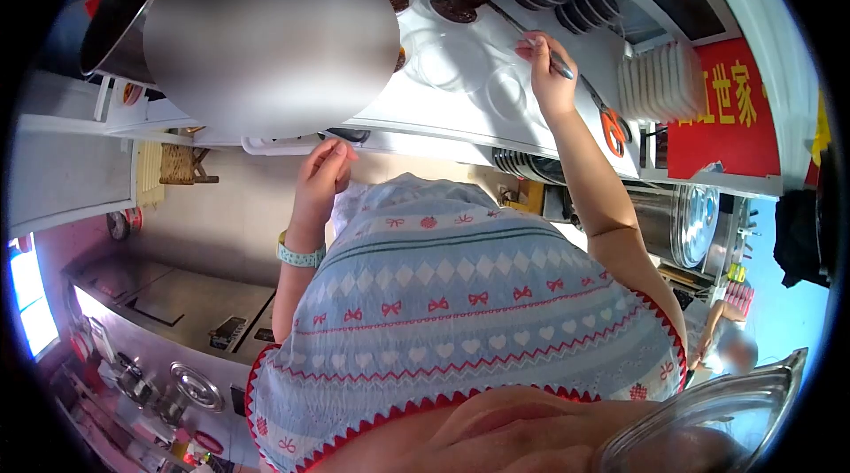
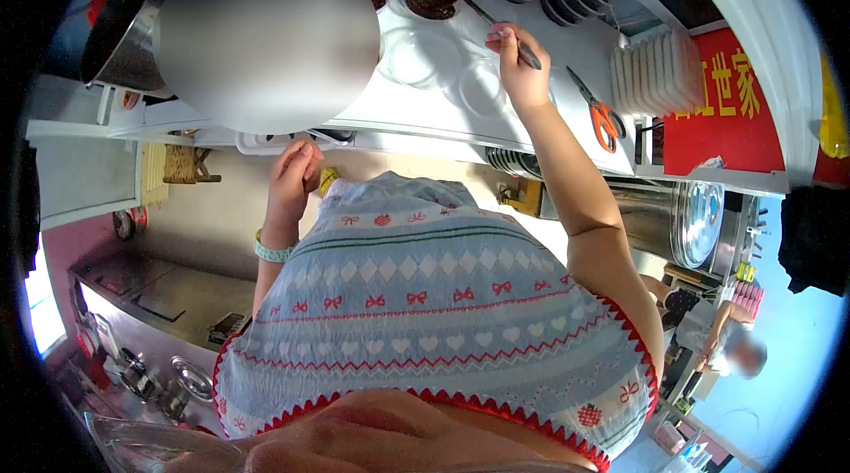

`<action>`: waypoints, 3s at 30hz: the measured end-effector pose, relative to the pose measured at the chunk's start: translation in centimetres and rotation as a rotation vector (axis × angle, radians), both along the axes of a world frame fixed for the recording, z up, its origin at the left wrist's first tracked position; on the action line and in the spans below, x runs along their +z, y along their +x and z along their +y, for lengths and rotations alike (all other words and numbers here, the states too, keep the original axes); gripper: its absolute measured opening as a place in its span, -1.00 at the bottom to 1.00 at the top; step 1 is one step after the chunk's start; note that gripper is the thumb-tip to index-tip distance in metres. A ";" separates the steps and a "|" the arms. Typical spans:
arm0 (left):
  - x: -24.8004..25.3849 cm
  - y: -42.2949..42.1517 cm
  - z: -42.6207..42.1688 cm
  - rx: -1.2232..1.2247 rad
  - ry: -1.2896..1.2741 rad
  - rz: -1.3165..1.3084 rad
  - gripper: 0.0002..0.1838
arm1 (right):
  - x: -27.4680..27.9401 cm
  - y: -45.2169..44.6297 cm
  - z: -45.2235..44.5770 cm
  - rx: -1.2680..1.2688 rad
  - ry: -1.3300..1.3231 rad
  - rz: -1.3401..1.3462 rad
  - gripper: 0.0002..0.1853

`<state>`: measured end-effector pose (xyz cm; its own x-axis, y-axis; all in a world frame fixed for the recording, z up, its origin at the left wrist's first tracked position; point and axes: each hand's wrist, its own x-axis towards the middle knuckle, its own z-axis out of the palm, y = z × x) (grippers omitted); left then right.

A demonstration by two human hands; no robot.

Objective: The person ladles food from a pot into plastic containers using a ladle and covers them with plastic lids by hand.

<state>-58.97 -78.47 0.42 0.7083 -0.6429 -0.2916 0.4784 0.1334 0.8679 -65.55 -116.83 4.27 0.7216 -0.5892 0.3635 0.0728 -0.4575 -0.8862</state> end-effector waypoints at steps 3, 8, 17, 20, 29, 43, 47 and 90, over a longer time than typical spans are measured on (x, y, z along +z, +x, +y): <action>0.1 -0.1 -0.1 0.024 -0.012 0.002 -0.76 | 0.0 0.2 0.6 0.035 -0.126 0.040 -0.76; 0.2 -0.2 -0.3 0.030 -0.004 -0.003 -0.76 | 0.4 0.0 0.4 0.033 -0.230 -0.050 -0.80; 3.6 0.7 -4.6 -0.118 0.044 -0.208 -0.75 | 1.9 -0.4 1.5 0.066 -0.582 -0.069 -0.91; 4.1 0.5 -5.4 -0.143 0.016 -0.211 -0.75 | 0.7 -0.3 1.0 0.087 -0.608 0.026 -0.91; 0.6 1.0 -3.8 -0.133 -0.013 -0.096 -0.77 | 0.3 -0.6 0.5 0.003 -0.163 -0.072 -0.87; 5.1 9.7 -22.6 0.120 -0.210 0.265 -0.36 | 2.9 2.6 5.0 0.025 -0.775 0.144 -0.90; 2.6 12.1 -25.2 0.225 -0.222 0.390 -0.46 | 2.1 3.3 5.5 0.015 -0.798 0.021 -0.92; 3.7 1.7 -10.4 0.134 -0.424 0.270 -0.44 | 1.0 -11.3 6.1 0.009 0.020 -0.039 -0.67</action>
